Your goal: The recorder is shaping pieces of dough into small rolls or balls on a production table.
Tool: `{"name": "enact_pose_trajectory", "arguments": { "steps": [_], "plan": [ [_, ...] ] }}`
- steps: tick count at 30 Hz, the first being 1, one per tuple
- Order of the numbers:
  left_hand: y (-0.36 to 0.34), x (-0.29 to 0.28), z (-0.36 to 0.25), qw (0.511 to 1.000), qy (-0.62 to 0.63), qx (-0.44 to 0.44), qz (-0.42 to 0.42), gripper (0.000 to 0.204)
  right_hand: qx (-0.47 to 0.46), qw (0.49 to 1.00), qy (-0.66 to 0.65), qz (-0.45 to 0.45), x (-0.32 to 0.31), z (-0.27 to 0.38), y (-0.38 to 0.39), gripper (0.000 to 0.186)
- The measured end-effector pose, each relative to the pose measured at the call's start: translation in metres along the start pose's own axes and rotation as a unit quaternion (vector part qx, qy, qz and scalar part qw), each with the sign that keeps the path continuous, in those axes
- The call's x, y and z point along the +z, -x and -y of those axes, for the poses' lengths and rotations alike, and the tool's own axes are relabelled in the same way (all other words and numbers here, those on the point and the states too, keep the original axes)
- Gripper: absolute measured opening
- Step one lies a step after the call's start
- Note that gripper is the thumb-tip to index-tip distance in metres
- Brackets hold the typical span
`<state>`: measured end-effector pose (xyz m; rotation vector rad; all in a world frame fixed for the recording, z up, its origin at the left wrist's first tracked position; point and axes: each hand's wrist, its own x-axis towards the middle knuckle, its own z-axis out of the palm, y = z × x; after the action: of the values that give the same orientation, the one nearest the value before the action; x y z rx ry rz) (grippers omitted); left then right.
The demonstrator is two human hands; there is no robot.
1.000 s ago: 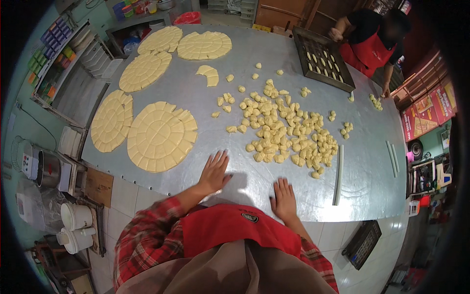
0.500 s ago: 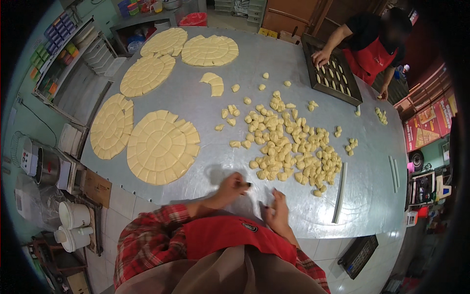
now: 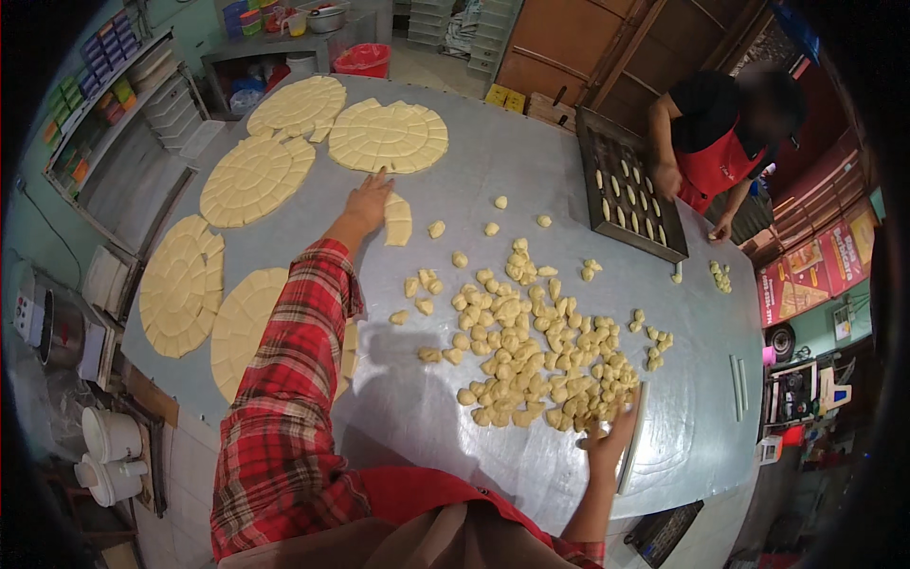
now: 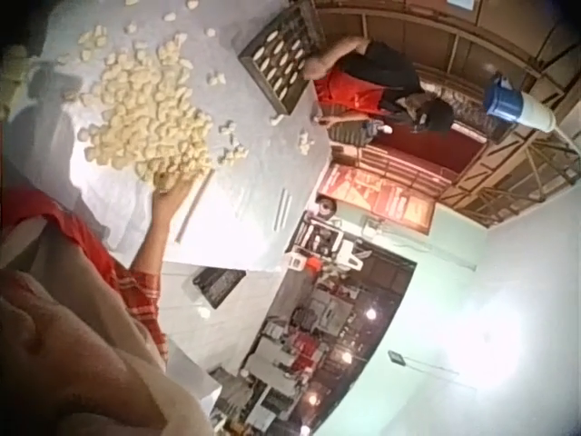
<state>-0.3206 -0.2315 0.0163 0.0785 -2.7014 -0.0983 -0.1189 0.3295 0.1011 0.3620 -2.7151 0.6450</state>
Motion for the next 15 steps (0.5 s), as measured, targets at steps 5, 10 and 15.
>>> {"name": "enact_pose_trajectory", "arguments": {
  "steps": [5, 10, 15],
  "plan": [
    [-0.036, -0.022, -0.013, 0.931, -0.024, -0.102, 0.349, 0.034, 0.03, 0.992, -0.012, 0.121, 0.027, 0.019, 0.044, 0.047],
    [-0.009, 0.011, 0.02, 0.98, 0.069, -0.11, 0.153, 0.028, 0.023, 0.991, -0.059, 0.12, 0.034, 0.038, 0.053, 0.039],
    [0.007, -0.017, 0.106, 0.913, 0.21, -0.343, -0.059, 0.023, -0.043, 0.984, -0.1, 0.14, 0.034, 0.054, 0.059, 0.036]
  ]
}}
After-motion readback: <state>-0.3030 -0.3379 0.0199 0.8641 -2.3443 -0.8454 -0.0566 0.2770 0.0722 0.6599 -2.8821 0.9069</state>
